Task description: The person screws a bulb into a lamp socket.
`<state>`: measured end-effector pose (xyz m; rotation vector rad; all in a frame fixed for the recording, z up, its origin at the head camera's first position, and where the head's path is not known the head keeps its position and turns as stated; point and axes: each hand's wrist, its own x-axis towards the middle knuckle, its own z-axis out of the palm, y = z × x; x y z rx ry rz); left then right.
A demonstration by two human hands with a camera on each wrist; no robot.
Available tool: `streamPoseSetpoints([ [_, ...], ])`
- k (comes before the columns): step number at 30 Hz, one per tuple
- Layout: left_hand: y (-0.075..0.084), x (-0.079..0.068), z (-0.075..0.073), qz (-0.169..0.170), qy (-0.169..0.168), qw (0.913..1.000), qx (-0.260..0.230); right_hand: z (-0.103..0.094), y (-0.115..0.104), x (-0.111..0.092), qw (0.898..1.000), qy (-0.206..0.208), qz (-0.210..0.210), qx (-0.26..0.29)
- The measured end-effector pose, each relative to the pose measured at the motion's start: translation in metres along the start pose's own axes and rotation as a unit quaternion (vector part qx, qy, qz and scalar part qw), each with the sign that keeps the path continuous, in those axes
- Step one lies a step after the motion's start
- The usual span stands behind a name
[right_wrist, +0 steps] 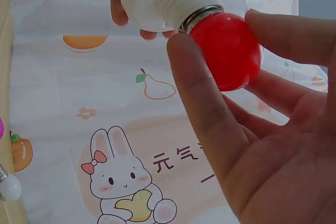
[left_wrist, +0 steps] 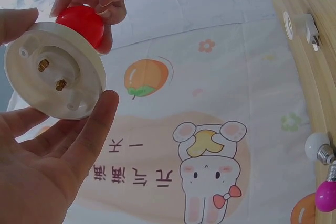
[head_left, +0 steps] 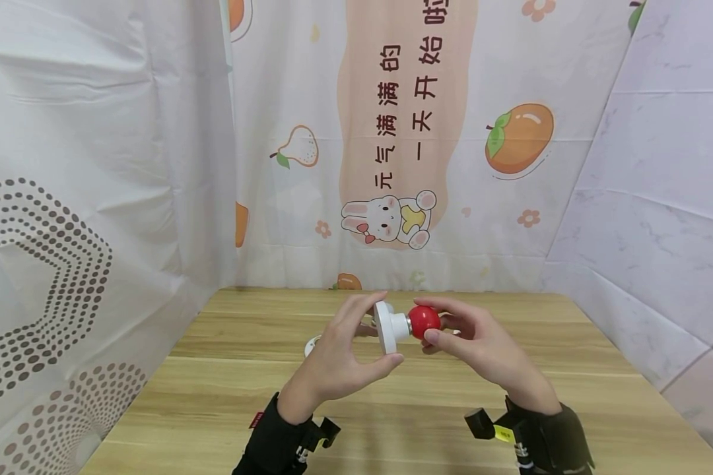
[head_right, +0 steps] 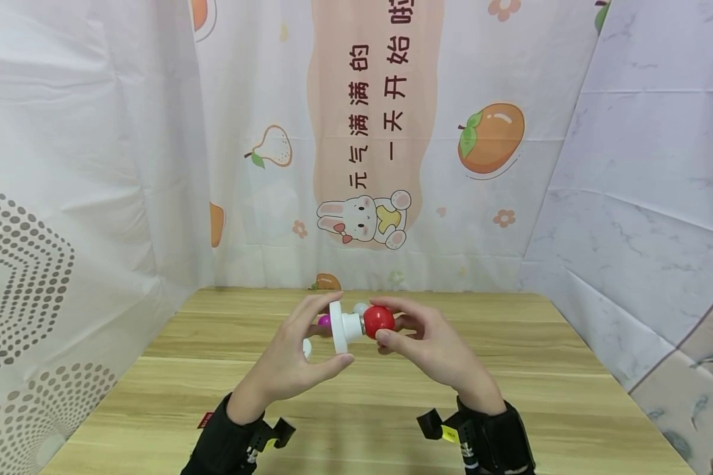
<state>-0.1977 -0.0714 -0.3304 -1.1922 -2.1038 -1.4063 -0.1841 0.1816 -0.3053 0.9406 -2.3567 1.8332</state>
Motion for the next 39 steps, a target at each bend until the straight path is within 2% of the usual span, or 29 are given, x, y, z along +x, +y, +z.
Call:
streamPoseSetpoints([
  [19,-0.0012,0.0014,-0.0004,0.020,-0.002,0.9998,0.008,0.0002,0.0005,0.0025,1.000,0.005,0.008,-0.011],
  [39,-0.0016,0.0003,0.0002,0.015,-0.001,0.9999,0.005,0.0011,0.0014,0.0030,1.000,0.002,0.005,-0.022],
])
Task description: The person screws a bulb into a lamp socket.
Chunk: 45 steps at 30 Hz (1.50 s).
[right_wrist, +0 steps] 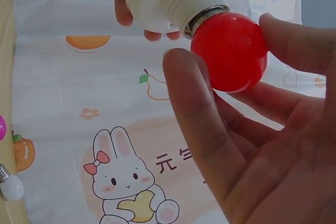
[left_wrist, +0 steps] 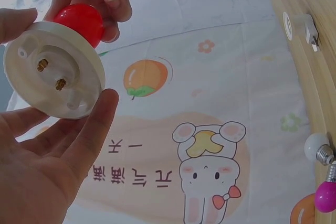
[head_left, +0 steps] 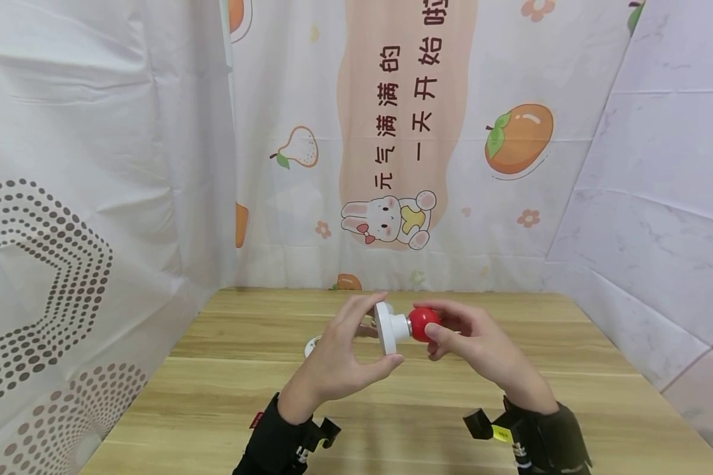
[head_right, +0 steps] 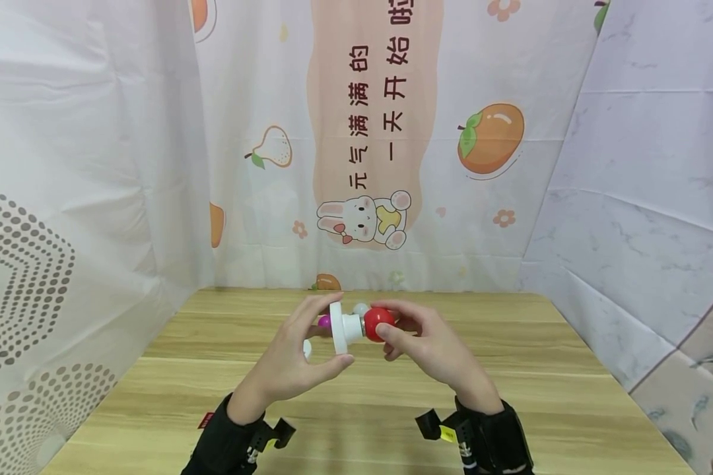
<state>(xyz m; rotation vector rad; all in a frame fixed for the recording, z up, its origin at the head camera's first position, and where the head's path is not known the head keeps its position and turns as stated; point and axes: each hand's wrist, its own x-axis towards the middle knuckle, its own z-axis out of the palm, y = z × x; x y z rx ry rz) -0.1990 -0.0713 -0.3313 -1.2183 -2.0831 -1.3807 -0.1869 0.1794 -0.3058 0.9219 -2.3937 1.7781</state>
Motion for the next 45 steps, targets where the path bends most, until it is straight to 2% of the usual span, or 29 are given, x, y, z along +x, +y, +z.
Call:
streamPoseSetpoints([
  [29,0.0004,0.0000,0.0007,0.011,-0.001,0.9999,0.004,-0.0005,0.0014,-0.0004,1.000,0.005,-0.005,-0.024],
  [36,0.0010,-0.0001,0.0001,0.006,-0.001,1.0000,0.004,0.0007,0.0007,-0.0003,0.999,0.011,0.007,-0.031],
  [45,0.0020,-0.0007,-0.0002,-0.014,-0.005,0.9999,0.000,0.0013,0.0013,-0.0001,0.999,0.015,-0.006,-0.032],
])
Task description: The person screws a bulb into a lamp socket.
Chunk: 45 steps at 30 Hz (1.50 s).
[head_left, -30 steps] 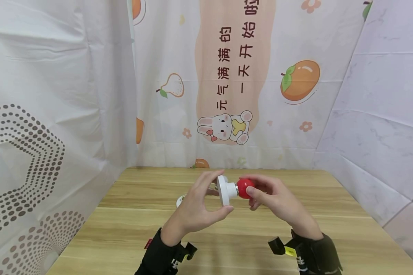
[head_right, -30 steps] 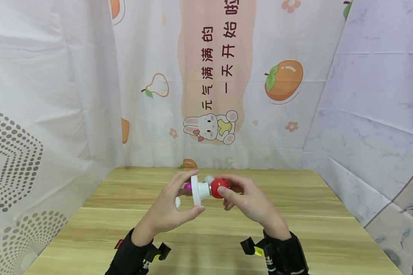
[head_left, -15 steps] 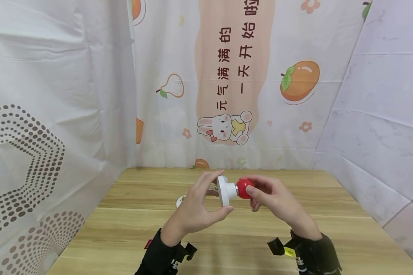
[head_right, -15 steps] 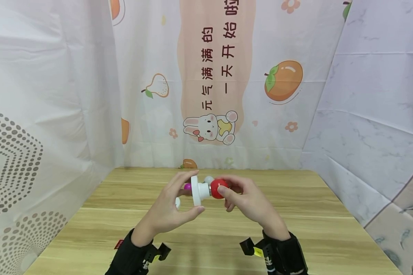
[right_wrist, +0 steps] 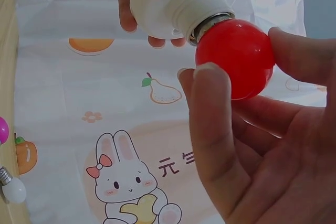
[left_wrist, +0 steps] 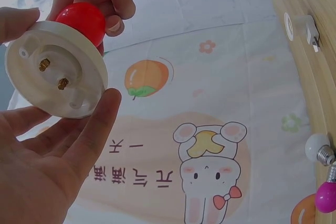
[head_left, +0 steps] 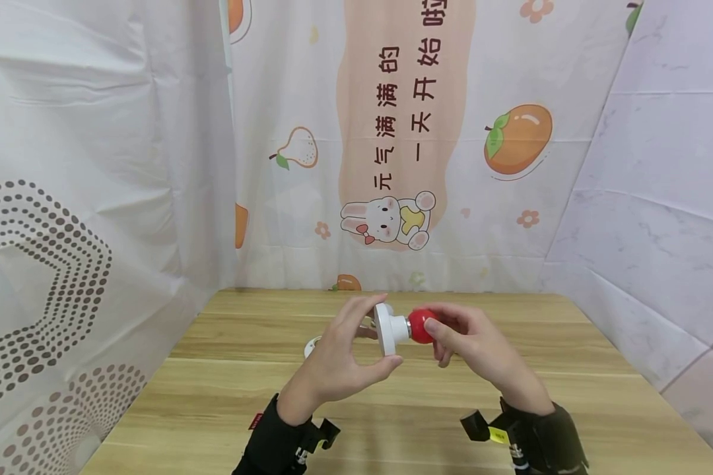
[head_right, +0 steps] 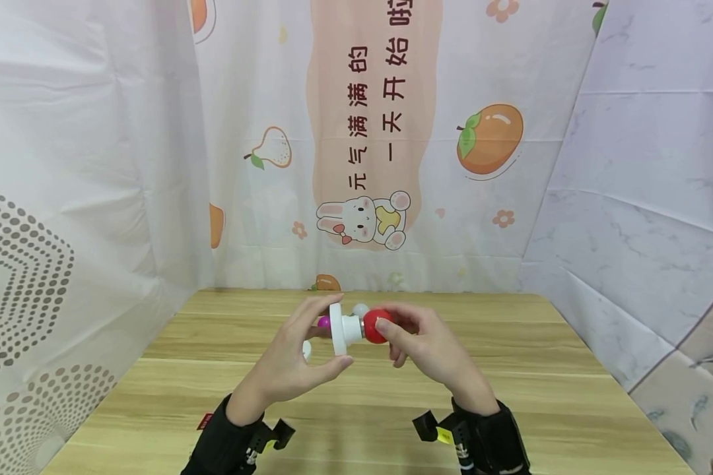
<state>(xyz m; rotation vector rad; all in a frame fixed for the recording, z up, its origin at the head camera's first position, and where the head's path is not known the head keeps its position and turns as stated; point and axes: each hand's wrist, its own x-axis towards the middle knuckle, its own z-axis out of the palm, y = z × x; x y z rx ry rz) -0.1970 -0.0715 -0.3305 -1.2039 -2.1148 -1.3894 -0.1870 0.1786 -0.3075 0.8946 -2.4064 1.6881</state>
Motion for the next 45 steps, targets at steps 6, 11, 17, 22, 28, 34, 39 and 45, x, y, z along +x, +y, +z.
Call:
streamPoseSetpoints([
  [6,-0.0001,-0.0006,-0.0004,-0.003,0.000,1.0000,0.000,0.0011,-0.0006,0.0000,1.000,0.005,0.000,-0.010],
  [11,-0.0003,-0.0004,-0.0007,0.002,0.000,1.0000,-0.002,0.0020,-0.0019,0.0002,1.000,0.008,0.000,-0.013],
  [17,-0.0002,-0.0001,-0.0009,0.005,0.000,1.0000,-0.001,0.0027,-0.0033,0.0000,1.000,0.010,0.006,-0.011],
  [22,0.0004,0.0000,-0.0010,0.000,-0.001,1.0000,0.001,0.0026,-0.0032,0.0001,1.000,0.008,0.004,-0.009],
  [28,-0.0002,0.0004,-0.0006,0.006,0.000,1.0000,0.001,0.0030,-0.0027,0.0003,1.000,0.007,0.001,-0.006],
  [34,-0.0006,0.0001,-0.0003,0.015,0.000,0.9998,0.009,0.0032,-0.0018,0.0001,1.000,0.009,0.011,-0.007],
  [39,-0.0022,0.0002,0.0011,0.024,0.000,0.9994,0.024,0.0025,-0.0004,0.0001,1.000,0.011,0.019,-0.009],
  [45,-0.0012,0.0002,0.0010,0.004,-0.006,0.9998,0.019,0.0032,-0.0013,0.0013,0.999,0.014,0.033,-0.011],
])
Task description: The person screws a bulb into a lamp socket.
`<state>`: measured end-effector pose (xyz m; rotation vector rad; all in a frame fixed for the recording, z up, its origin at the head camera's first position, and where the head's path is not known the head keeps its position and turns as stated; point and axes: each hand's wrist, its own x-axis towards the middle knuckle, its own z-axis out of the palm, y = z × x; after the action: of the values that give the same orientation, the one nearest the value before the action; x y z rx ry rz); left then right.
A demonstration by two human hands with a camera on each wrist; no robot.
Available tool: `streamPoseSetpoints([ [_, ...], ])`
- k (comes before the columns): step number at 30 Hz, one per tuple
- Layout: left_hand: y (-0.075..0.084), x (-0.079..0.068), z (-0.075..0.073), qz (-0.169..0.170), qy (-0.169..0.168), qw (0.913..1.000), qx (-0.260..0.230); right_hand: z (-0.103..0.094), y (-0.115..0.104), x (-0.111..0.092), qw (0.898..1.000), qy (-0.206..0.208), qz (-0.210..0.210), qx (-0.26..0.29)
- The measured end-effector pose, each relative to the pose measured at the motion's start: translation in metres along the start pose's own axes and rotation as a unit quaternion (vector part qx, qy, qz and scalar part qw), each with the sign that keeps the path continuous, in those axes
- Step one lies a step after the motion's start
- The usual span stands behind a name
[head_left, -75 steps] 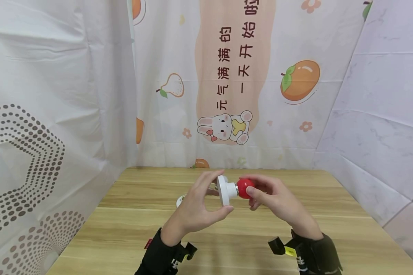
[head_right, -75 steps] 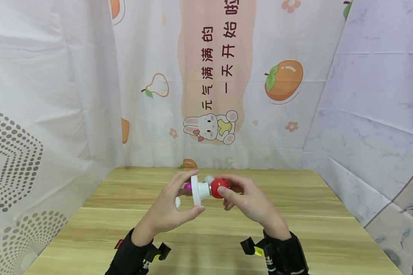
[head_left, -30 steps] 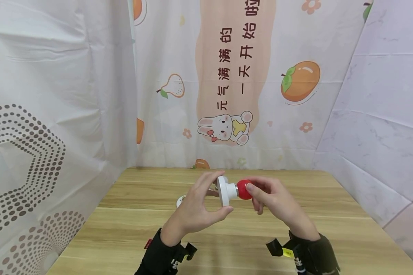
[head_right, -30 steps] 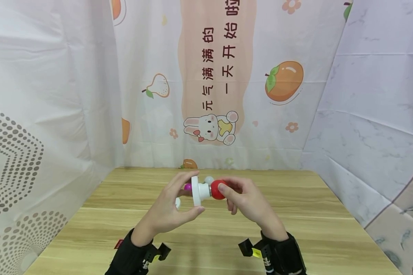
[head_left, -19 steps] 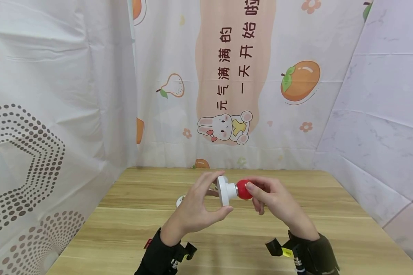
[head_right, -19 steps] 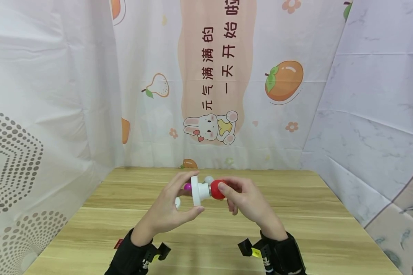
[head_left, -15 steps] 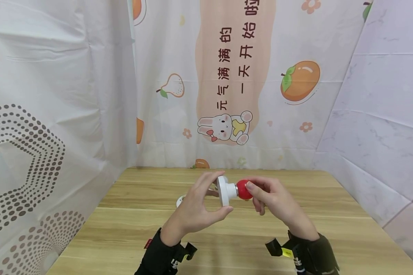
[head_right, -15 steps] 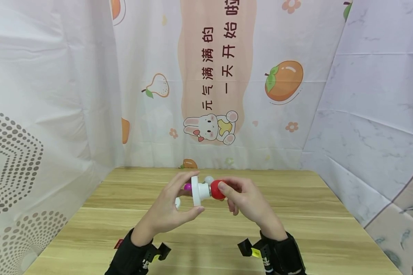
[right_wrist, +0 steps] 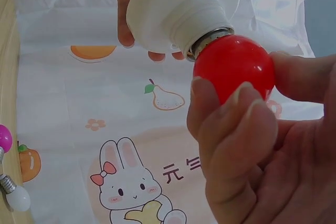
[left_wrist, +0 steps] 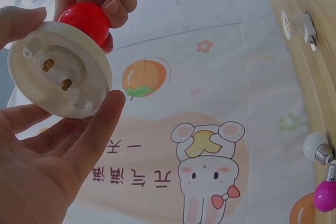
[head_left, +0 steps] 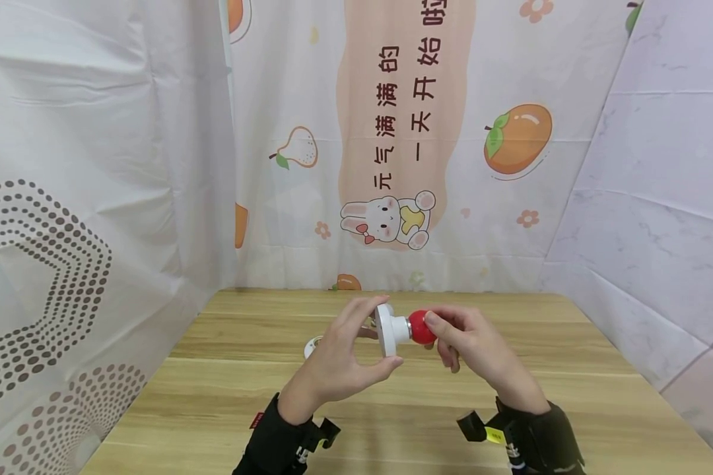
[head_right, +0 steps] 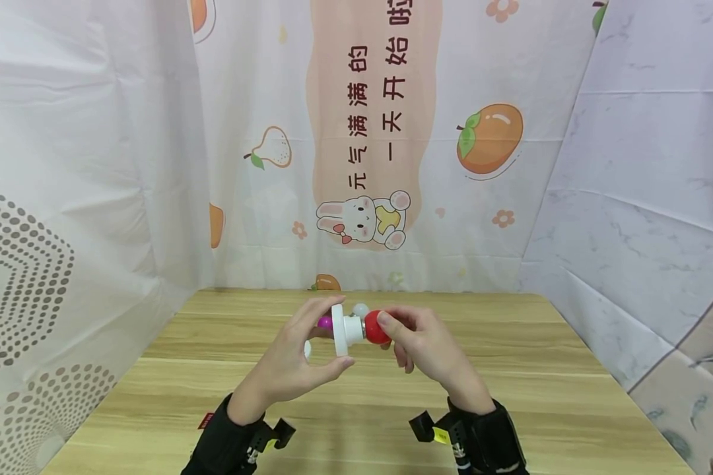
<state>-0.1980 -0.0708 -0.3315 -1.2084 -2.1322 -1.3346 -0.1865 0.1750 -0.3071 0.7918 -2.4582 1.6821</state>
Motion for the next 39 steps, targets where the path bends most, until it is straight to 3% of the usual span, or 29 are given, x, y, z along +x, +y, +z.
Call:
streamPoseSetpoints([
  [6,-0.001,0.001,-0.001,-0.002,0.012,0.9999,-0.003,0.003,-0.002,0.003,0.999,0.010,0.032,0.027],
  [12,-0.002,0.003,-0.002,0.001,0.033,0.9994,-0.011,0.005,0.000,0.006,0.999,0.002,0.008,0.046],
  [19,-0.003,0.003,-0.003,-0.009,0.058,0.9974,-0.043,0.003,0.002,0.006,0.997,0.022,-0.010,0.076],
  [28,-0.002,0.002,-0.004,-0.034,0.086,0.9924,-0.081,0.010,0.007,0.010,0.997,-0.030,0.020,0.072],
  [33,-0.001,0.002,-0.003,-0.056,0.084,0.9903,-0.096,0.019,0.007,0.012,0.997,-0.045,0.008,0.064],
  [39,-0.003,0.001,-0.004,-0.066,0.088,0.9901,-0.087,0.027,0.009,0.014,0.995,-0.020,-0.033,0.095],
])
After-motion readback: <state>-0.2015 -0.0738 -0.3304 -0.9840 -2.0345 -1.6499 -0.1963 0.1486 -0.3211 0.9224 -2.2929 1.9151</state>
